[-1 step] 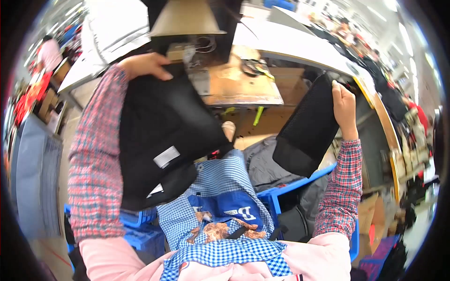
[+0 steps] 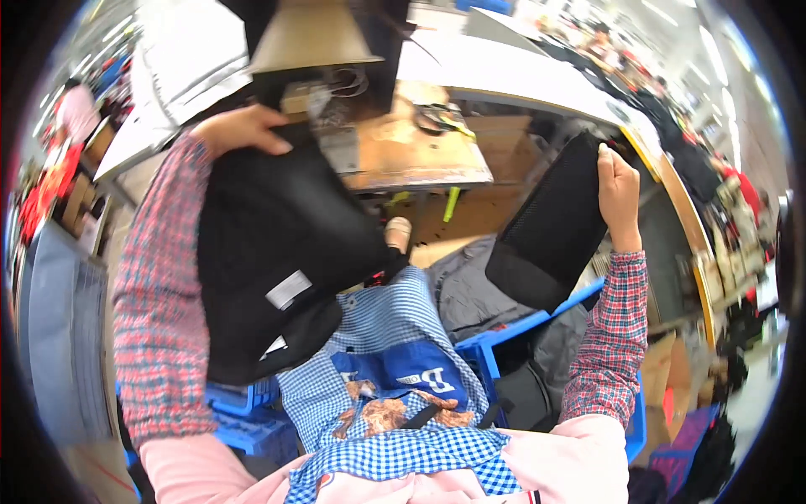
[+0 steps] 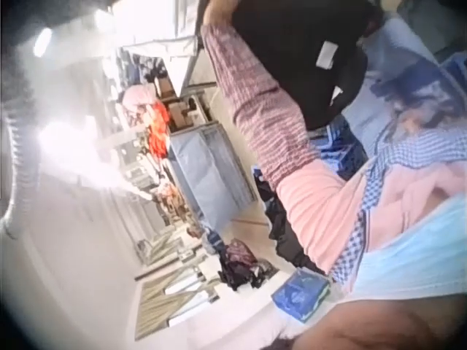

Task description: Trimming excess threads and assembling black fabric bag components using scissors at a manufacturing workstation.

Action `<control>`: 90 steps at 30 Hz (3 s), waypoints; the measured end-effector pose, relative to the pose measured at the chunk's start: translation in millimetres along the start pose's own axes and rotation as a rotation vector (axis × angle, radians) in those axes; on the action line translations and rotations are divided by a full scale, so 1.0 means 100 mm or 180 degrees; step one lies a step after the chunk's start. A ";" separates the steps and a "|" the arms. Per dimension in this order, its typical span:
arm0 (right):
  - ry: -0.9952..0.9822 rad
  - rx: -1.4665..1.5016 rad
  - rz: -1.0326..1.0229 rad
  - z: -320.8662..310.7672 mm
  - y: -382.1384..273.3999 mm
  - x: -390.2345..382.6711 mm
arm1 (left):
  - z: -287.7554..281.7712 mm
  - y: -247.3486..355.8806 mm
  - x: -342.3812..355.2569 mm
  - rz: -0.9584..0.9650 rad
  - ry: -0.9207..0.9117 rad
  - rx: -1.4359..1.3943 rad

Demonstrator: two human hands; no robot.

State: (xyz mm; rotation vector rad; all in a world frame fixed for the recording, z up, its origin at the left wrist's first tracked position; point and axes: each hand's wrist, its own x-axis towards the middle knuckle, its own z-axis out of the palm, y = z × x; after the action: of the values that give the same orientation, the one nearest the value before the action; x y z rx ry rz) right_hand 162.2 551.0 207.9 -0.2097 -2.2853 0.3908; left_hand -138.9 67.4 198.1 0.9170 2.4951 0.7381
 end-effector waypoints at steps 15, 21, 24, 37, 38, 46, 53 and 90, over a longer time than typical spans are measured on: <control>-0.1695 -0.1886 0.1837 -1.79 1.14 -3.45 | 1.03 0.80 -1.66 0.0465 0.1242 -0.0279; -0.0600 0.0862 0.0418 -0.46 -0.43 -1.84 | 1.38 1.59 -1.52 0.0943 0.1479 -0.0792; -0.0877 0.1476 -0.0437 -0.10 -1.21 -1.24 | 1.64 2.04 -1.55 0.1289 0.1438 -0.1360; -0.1887 0.2372 -0.0588 0.02 -1.45 -1.15 | 1.60 1.49 -1.68 0.1173 -0.0308 0.0006; -0.1569 0.2078 -0.0967 -0.07 -1.40 -1.06 | 1.63 1.30 -1.62 0.1052 -0.0803 -0.0071; -0.1723 0.0877 -0.0183 -0.32 -0.91 -0.85 | 1.83 1.04 -1.73 0.0944 -0.0589 -0.0752; -0.1841 0.0765 -0.1638 0.06 -1.57 -1.36 | 1.98 1.47 -1.68 0.1458 -0.0768 -0.0324; -0.3035 0.1891 -0.0532 1.66 -1.99 -0.66 | 0.76 0.22 -0.86 -0.0366 -0.0275 -0.0301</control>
State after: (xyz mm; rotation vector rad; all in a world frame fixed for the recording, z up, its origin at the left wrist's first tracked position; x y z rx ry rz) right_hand 78.5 311.2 124.5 0.5877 -2.9039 1.2548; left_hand -28.6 48.9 165.4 0.7494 2.3933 0.7554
